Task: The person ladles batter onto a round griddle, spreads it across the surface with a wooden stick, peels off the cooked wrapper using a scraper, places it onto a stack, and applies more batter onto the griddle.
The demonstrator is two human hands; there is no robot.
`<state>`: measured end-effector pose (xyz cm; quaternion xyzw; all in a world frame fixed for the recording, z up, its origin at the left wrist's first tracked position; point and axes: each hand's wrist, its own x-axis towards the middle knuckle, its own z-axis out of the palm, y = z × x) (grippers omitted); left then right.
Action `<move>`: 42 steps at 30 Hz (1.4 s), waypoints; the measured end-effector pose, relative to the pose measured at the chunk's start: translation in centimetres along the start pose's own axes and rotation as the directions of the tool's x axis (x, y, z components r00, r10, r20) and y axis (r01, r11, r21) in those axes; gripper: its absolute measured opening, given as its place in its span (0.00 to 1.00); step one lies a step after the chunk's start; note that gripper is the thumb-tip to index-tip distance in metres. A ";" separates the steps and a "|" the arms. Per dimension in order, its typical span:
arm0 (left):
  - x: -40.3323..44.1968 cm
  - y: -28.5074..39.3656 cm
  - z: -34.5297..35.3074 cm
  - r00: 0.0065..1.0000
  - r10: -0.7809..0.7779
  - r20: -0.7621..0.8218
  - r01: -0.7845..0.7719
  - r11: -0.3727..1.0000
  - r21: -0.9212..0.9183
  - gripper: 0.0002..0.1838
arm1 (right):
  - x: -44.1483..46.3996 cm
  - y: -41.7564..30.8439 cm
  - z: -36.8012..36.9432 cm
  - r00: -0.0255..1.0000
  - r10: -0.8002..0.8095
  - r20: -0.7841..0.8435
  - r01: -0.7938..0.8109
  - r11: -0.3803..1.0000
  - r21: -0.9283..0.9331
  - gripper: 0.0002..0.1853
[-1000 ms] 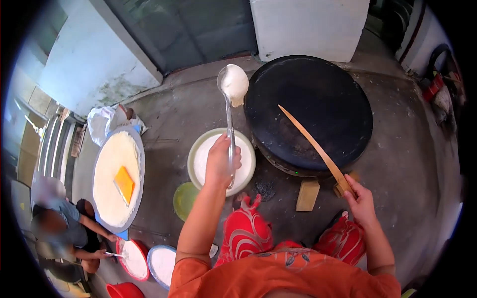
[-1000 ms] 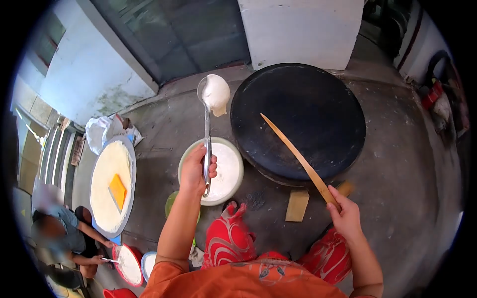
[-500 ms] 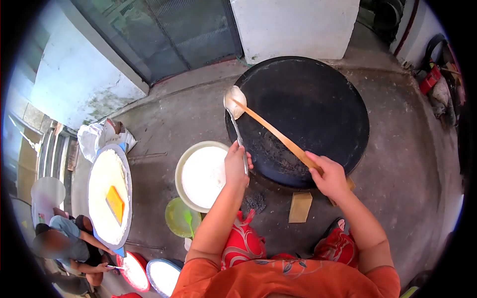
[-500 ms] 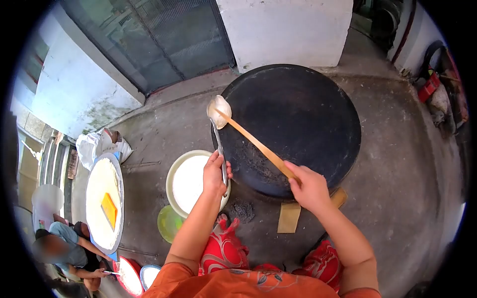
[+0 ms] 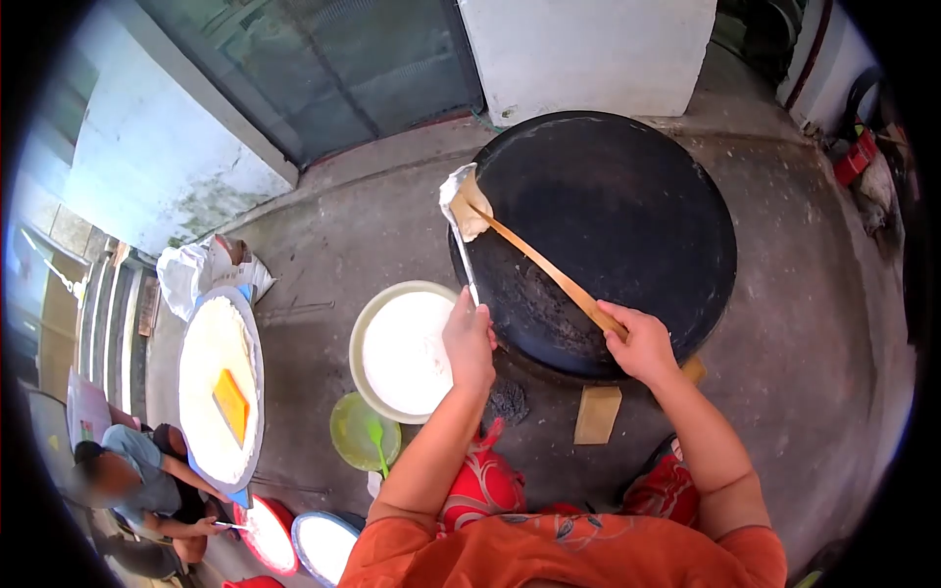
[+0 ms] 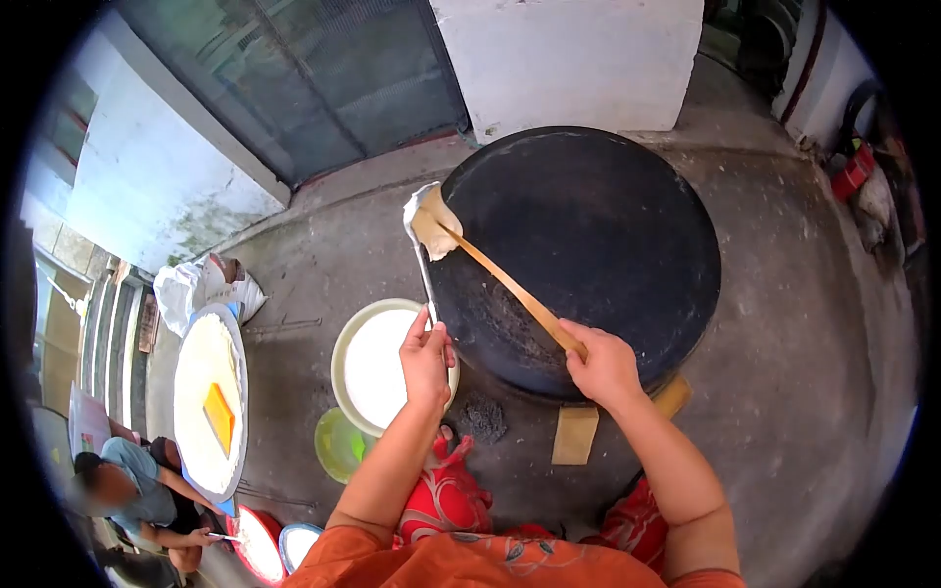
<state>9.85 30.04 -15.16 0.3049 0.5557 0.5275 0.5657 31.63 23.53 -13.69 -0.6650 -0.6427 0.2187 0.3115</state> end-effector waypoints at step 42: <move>-4.9 -2.1 -20.7 0.802 -0.456 0.385 0.430 -0.005 -0.903 0.18 | 4.7 2.0 3.2 0.939 -0.342 -0.018 0.261 0.748 -0.611 0.23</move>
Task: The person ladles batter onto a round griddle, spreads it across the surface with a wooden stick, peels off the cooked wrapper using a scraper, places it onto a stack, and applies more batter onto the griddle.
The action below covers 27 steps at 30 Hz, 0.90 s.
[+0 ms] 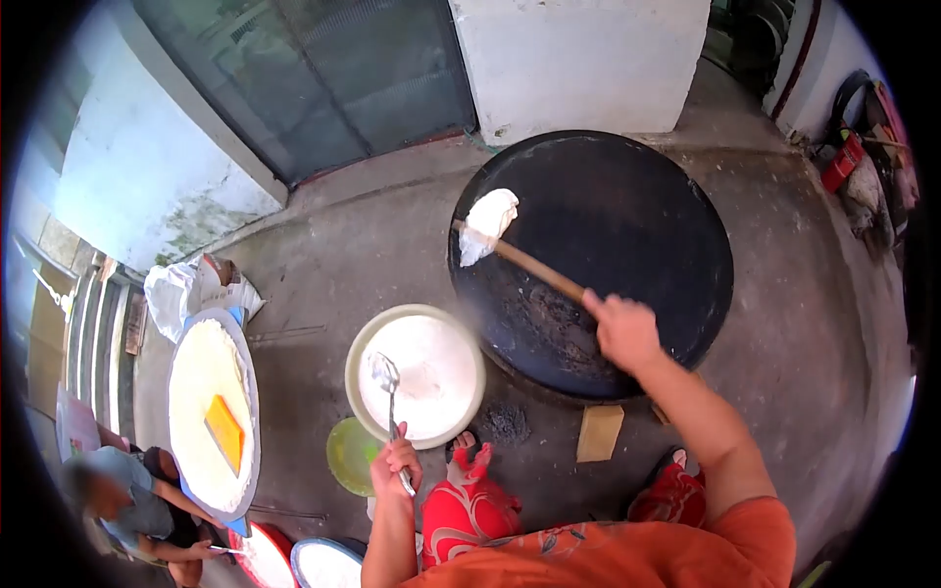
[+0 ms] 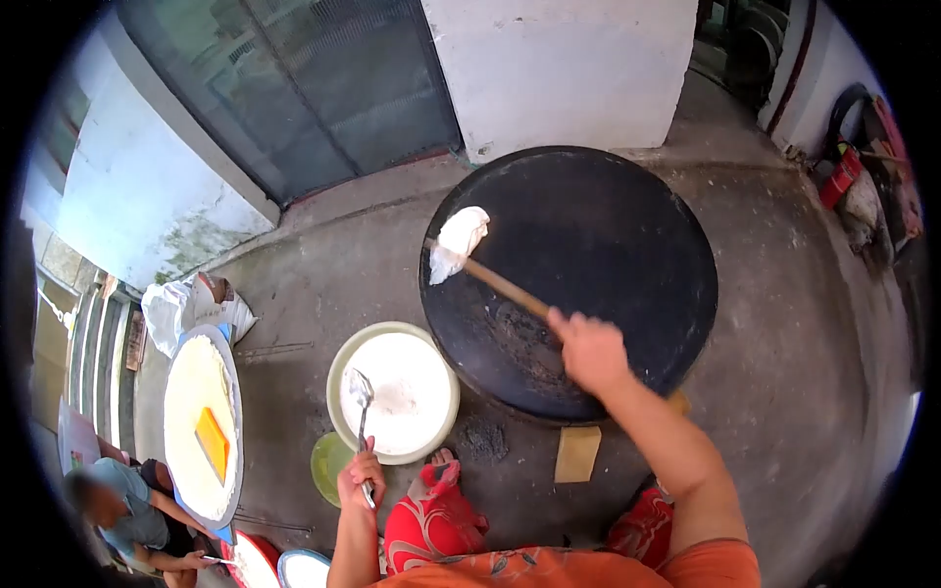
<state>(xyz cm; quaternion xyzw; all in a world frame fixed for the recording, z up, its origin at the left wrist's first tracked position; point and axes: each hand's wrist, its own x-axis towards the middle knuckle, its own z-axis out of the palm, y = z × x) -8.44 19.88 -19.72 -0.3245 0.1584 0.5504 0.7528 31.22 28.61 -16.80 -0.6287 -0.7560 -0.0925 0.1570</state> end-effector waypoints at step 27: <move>2.1 -0.1 -3.0 0.991 -0.093 -0.100 0.086 0.994 -0.069 0.15 | 3.3 -1.9 0.6 0.941 0.315 0.126 -0.337 0.822 0.459 0.22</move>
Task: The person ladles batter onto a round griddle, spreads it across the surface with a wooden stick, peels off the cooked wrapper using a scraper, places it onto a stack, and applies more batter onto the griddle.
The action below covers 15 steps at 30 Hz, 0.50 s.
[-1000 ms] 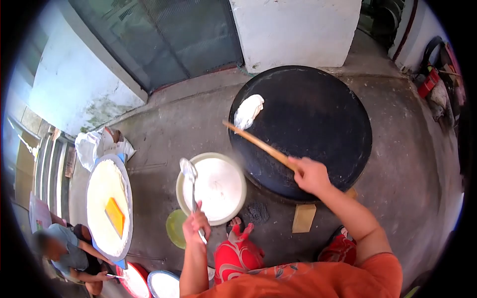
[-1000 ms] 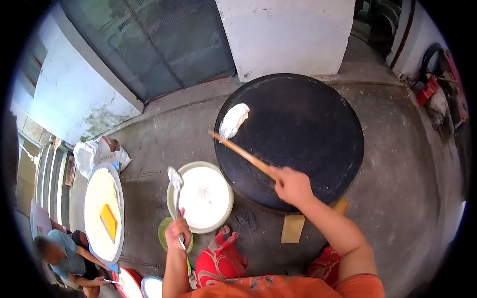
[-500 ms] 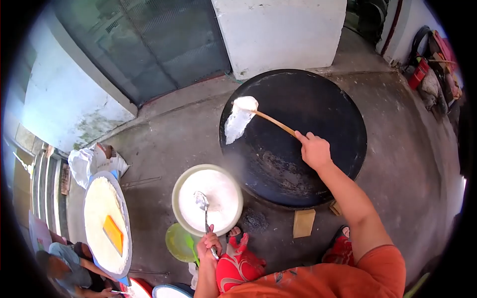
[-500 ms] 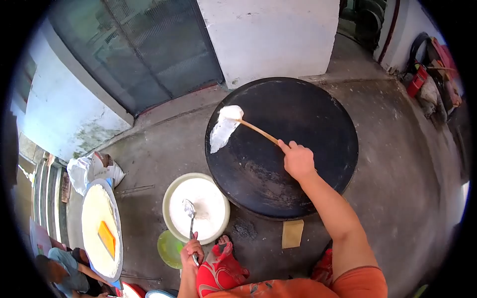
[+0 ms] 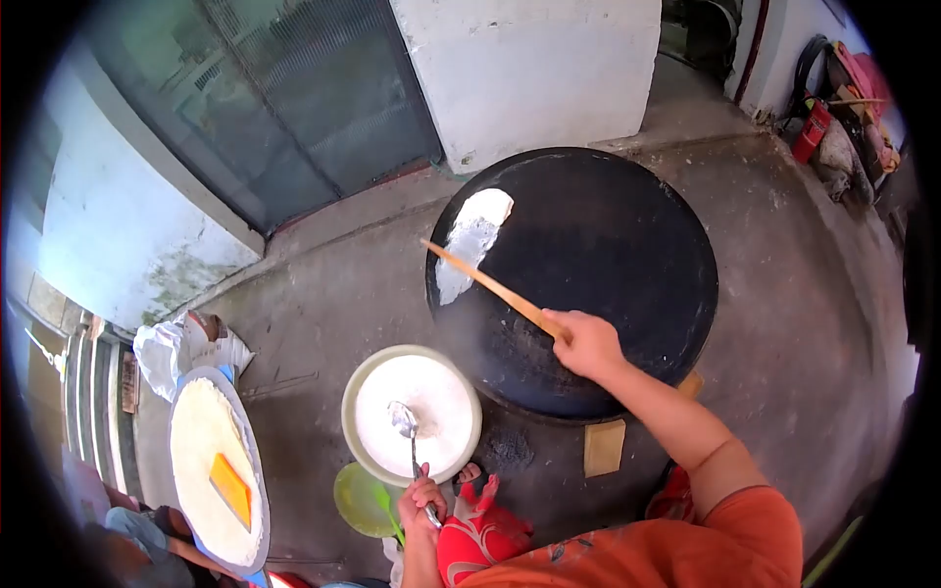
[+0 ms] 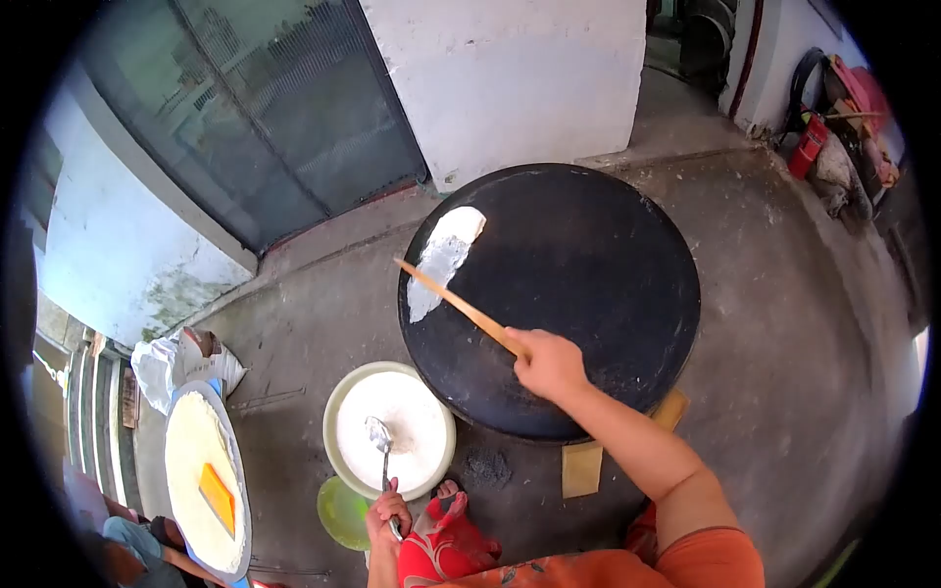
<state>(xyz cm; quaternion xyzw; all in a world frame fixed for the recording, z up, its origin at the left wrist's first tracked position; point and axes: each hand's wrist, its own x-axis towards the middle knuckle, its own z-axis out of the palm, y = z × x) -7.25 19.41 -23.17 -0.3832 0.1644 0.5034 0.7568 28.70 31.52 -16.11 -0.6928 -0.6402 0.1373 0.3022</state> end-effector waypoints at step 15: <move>-0.2 0.7 -0.4 0.998 0.021 -0.051 -0.019 0.999 0.046 0.15 | 7.1 4.5 -1.8 0.978 0.154 -0.142 -0.201 0.883 -0.425 0.23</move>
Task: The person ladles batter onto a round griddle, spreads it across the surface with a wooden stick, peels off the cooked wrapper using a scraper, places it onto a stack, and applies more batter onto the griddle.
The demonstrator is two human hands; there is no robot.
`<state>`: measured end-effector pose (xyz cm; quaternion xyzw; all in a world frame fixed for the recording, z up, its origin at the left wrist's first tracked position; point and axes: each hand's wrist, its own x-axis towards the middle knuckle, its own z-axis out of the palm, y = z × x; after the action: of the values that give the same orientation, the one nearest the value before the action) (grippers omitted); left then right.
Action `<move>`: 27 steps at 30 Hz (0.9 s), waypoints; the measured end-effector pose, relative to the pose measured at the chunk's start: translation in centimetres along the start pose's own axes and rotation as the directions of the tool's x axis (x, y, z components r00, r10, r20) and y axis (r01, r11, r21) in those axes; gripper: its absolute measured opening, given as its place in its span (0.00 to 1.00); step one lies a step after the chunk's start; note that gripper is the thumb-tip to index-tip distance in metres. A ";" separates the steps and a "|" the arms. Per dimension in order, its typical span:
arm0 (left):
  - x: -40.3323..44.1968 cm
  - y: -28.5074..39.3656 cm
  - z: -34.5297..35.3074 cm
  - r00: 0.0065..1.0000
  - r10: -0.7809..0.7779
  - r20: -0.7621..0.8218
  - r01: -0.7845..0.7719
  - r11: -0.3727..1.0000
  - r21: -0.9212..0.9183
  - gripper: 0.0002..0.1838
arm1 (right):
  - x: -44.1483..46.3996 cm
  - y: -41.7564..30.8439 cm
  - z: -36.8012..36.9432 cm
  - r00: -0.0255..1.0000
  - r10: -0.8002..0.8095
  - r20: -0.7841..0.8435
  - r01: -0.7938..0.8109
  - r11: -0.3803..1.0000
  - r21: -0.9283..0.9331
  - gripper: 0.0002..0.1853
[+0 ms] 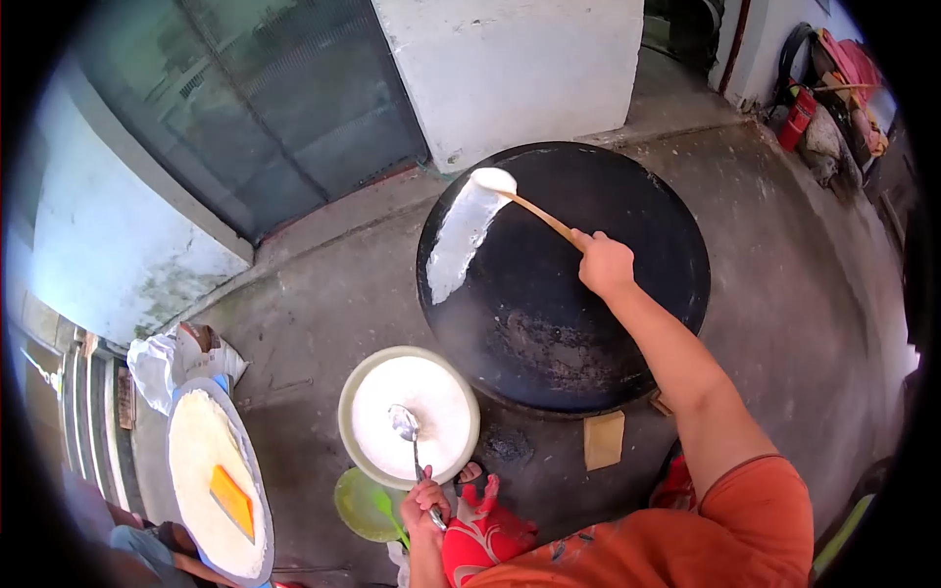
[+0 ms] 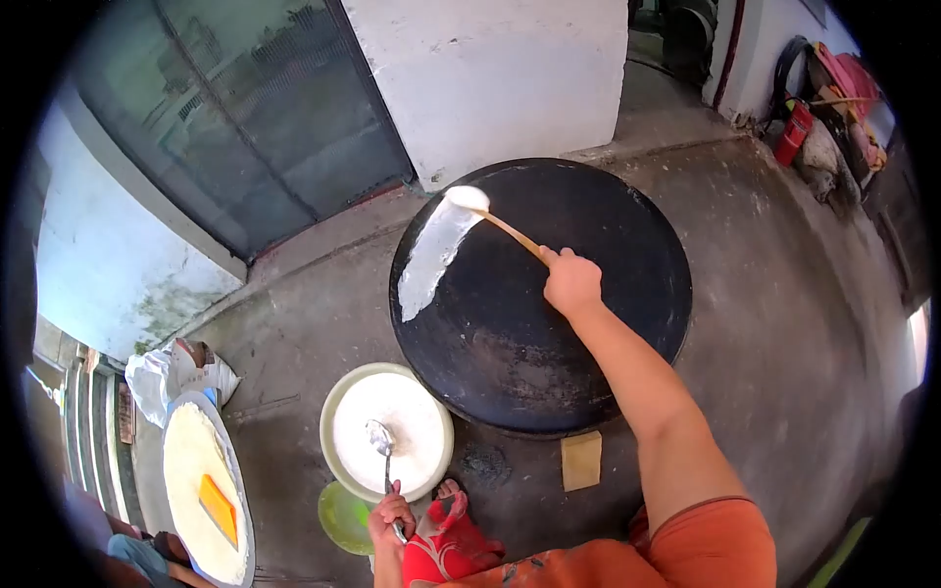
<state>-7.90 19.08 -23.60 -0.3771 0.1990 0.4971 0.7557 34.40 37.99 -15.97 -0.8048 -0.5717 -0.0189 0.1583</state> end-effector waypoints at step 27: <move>0.9 0.0 0.4 1.000 0.010 -0.029 -0.009 0.999 0.032 0.15 | -1.2 -3.0 0.7 0.999 0.013 0.052 -0.014 1.000 0.016 0.28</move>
<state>-7.59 19.89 -23.96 -0.3709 0.2197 0.4920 0.7564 31.06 38.00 -16.18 -0.8076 -0.5702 0.0077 0.1504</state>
